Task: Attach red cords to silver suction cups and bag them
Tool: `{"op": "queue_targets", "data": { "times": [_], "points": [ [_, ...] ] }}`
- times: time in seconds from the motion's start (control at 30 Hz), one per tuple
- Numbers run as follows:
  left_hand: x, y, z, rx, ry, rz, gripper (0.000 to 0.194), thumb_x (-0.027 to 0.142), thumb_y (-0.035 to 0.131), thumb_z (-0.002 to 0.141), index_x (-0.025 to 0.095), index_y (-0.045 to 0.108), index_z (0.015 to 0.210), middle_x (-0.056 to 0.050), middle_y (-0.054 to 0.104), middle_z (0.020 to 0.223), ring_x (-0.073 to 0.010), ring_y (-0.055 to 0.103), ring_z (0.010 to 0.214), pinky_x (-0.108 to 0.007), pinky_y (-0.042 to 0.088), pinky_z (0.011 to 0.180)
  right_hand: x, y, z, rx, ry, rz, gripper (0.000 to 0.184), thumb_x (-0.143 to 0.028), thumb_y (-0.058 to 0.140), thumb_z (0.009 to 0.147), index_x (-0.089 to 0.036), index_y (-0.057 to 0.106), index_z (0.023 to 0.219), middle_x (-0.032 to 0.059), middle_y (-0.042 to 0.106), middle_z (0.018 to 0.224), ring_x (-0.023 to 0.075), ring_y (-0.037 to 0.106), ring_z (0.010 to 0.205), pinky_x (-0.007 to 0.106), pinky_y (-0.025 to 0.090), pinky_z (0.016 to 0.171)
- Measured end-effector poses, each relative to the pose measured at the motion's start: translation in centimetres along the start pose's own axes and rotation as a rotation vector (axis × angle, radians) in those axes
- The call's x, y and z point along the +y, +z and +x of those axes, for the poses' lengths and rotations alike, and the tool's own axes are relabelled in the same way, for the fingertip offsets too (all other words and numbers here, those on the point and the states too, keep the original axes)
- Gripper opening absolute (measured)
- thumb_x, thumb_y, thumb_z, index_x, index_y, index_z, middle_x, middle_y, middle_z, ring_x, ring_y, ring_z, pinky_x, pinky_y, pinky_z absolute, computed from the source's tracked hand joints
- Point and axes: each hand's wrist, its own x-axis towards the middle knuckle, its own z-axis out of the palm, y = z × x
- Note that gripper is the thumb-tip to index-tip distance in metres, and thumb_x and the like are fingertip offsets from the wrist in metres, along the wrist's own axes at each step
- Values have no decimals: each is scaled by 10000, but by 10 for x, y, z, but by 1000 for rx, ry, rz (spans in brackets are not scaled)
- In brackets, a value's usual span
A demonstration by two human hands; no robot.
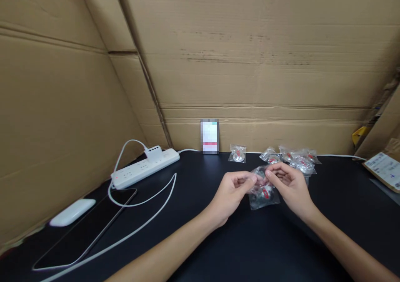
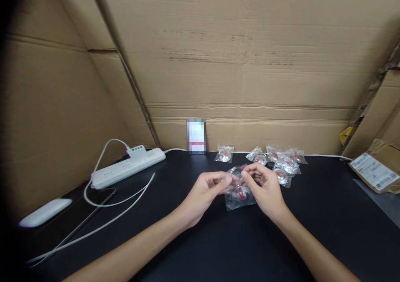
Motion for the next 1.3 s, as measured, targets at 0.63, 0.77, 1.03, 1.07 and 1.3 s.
{"op": "queue_targets", "data": {
  "times": [0.63, 0.77, 1.03, 1.07, 1.3],
  "points": [
    [11, -11, 2, 63, 210, 175, 242, 313, 581, 918, 137, 662, 1063, -70, 713, 825, -159, 682, 742, -256, 565, 666, -6, 0, -2, -3, -54, 32, 194, -255, 674, 845, -243, 713, 1034, 8, 714, 717, 117, 619, 550, 249, 530, 547],
    [13, -10, 1, 31, 190, 104, 215, 307, 576, 918, 155, 622, 1064, -56, 699, 823, -166, 687, 696, -274, 578, 609, -7, -1, -1, 8, -55, 26, 117, -230, 691, 825, -244, 758, 919, 11, 724, 726, 112, 620, 557, 243, 530, 547],
    [18, -11, -1, -10, 197, 39, 166, 263, 508, 937, 144, 598, 865, -57, 649, 848, -186, 697, 710, -296, 574, 603, -11, -4, -2, -29, -76, 12, 114, -235, 678, 829, -247, 769, 897, 24, 721, 759, 147, 657, 645, 291, 564, 628],
    [19, -11, -1, -16, 206, 31, 185, 253, 486, 943, 139, 607, 862, -58, 641, 836, -197, 699, 734, -309, 576, 621, -11, -5, -2, -39, -85, 7, 117, -239, 673, 833, -246, 770, 900, 29, 720, 780, 154, 662, 667, 299, 567, 643],
    [18, -11, -1, 47, 253, 111, 140, 257, 580, 902, 124, 625, 891, -70, 667, 840, -197, 692, 766, -344, 579, 738, -11, -3, -2, -31, -89, -12, 107, -278, 682, 833, -227, 771, 863, 52, 733, 836, 191, 695, 775, 336, 584, 736]
  ]
}}
